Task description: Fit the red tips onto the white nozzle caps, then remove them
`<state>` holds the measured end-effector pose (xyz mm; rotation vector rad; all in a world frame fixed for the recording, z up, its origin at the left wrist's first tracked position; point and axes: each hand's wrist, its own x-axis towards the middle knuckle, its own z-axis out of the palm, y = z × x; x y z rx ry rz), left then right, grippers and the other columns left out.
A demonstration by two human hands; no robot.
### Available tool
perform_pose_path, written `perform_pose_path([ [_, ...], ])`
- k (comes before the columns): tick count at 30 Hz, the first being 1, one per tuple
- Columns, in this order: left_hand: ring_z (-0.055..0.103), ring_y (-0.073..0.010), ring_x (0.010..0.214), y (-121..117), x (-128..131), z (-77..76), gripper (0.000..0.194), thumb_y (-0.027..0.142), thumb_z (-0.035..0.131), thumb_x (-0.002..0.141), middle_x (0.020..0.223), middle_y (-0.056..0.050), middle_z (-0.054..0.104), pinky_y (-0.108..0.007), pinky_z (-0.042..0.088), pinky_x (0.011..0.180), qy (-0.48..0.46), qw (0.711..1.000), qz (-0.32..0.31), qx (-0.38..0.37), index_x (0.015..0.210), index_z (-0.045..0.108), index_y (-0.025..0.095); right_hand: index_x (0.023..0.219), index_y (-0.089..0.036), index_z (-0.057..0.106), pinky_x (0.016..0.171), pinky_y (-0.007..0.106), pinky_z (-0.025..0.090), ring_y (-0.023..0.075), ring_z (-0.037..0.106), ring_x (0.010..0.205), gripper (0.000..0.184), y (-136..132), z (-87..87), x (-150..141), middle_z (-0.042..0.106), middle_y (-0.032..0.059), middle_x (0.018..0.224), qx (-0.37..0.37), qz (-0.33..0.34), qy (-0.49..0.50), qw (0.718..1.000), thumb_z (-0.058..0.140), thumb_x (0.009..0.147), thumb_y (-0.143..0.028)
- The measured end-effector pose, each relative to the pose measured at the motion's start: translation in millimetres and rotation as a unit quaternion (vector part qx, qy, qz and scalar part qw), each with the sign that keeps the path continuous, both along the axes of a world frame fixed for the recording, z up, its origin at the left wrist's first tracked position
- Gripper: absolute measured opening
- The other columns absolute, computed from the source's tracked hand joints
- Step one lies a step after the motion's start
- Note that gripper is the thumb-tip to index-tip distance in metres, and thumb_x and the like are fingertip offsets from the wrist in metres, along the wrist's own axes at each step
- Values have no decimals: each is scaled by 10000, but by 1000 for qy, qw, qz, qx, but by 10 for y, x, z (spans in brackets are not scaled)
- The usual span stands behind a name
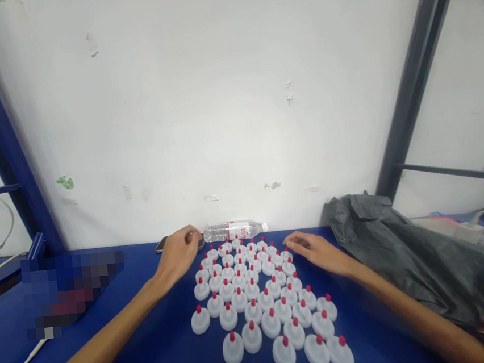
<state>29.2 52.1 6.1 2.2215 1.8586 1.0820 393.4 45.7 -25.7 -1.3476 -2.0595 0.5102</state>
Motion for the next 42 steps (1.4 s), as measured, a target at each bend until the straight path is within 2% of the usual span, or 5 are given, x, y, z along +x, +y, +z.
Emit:
perform_pose_path([
  [3,604,-212,691,45,-217,-245,262,280,403,850,691,-7,674,-295,395,634,-9,999,33,-29,825,655,217,991,-220,678,812,336,498,212,667,872,299,-21,-68,-44,734,50,957,-6,9,-5,1000,514,909,-456],
  [7,634,-219,702,110,-299,-363,273,281,381,859,705,-6,681,-298,414,645,-28,997,41,-52,834,647,225,940,-221,674,759,315,491,194,659,800,262,-55,-74,-128,728,34,886,12,5,-11,1000,535,898,-439],
  [20,676,-238,848,61,-127,-427,259,304,363,866,843,-11,721,-339,484,793,-62,996,-41,-42,903,612,241,960,-211,648,861,349,444,224,629,937,276,-97,-86,-127,678,76,979,113,-46,-99,988,436,971,-387],
  [34,670,-257,859,30,-77,-384,252,328,371,850,836,-25,720,-366,490,807,-76,994,-56,-60,882,606,243,721,-238,433,683,323,414,207,604,716,299,-13,-126,-98,637,41,761,111,-127,-111,979,295,979,-297],
  [42,689,-235,881,99,-120,-402,242,284,393,820,847,-26,743,-335,498,825,-106,990,-57,-77,861,625,226,693,-212,499,596,292,294,175,586,642,336,1,-135,-55,638,25,681,91,-155,-168,969,341,981,-282],
])
